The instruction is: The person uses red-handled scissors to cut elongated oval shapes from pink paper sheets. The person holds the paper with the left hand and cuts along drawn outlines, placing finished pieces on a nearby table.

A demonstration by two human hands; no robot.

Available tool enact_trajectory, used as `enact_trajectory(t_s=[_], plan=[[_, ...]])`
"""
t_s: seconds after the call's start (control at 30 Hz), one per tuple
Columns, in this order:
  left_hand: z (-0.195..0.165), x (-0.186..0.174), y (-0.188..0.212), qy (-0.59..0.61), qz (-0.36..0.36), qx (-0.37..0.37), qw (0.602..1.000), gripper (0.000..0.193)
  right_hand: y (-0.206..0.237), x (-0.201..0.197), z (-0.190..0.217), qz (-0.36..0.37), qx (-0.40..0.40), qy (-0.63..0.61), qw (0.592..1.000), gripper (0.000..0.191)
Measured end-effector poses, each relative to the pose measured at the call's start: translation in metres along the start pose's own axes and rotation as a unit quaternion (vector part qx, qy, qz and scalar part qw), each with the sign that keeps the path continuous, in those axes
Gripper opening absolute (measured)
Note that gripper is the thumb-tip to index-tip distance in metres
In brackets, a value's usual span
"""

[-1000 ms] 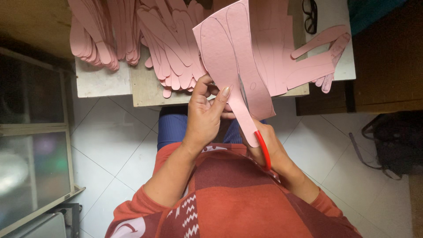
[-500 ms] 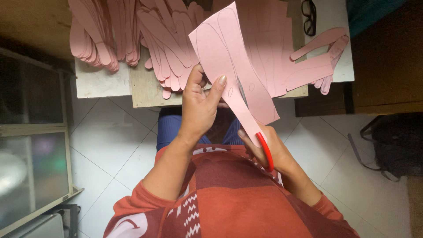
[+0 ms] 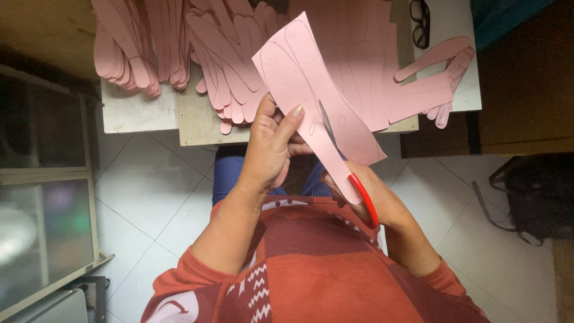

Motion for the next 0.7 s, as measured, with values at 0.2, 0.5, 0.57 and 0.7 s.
enact_trajectory(t_s=[0.2, 0.5, 0.57, 0.7], plan=[[-0.022, -0.008, 0.001, -0.08, -0.041, 0.13, 0.987, 0.025, 0.001, -0.002, -0.006, -0.023, 0.076, 0.096, 0.992, 0.023], [-0.049, -0.03, -0.003, -0.131, -0.086, 0.186, 0.97, 0.023, 0.022, 0.007, -0.024, 0.083, 0.198, -0.115, 0.97, 0.025], [-0.051, -0.029, -0.002, -0.137, -0.077, 0.189, 0.969, 0.024, 0.026, 0.003, -0.027, 0.08, 0.229, -0.098, 0.965, 0.027], [-0.044, -0.026, 0.003, -0.18, -0.07, 0.149, 0.97, 0.022, 0.03, -0.005, -0.017, 0.109, 0.199, -0.024, 0.974, 0.026]])
Point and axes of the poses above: each hand's wrist, its own y-axis away from the middle knuckle, its own x-axis out of the palm, z = x × y, the point moved 10 cm from there along -y, towards the middle knuckle, and after that the axes turned 2 degrees about -y, right-handed, at the moved point
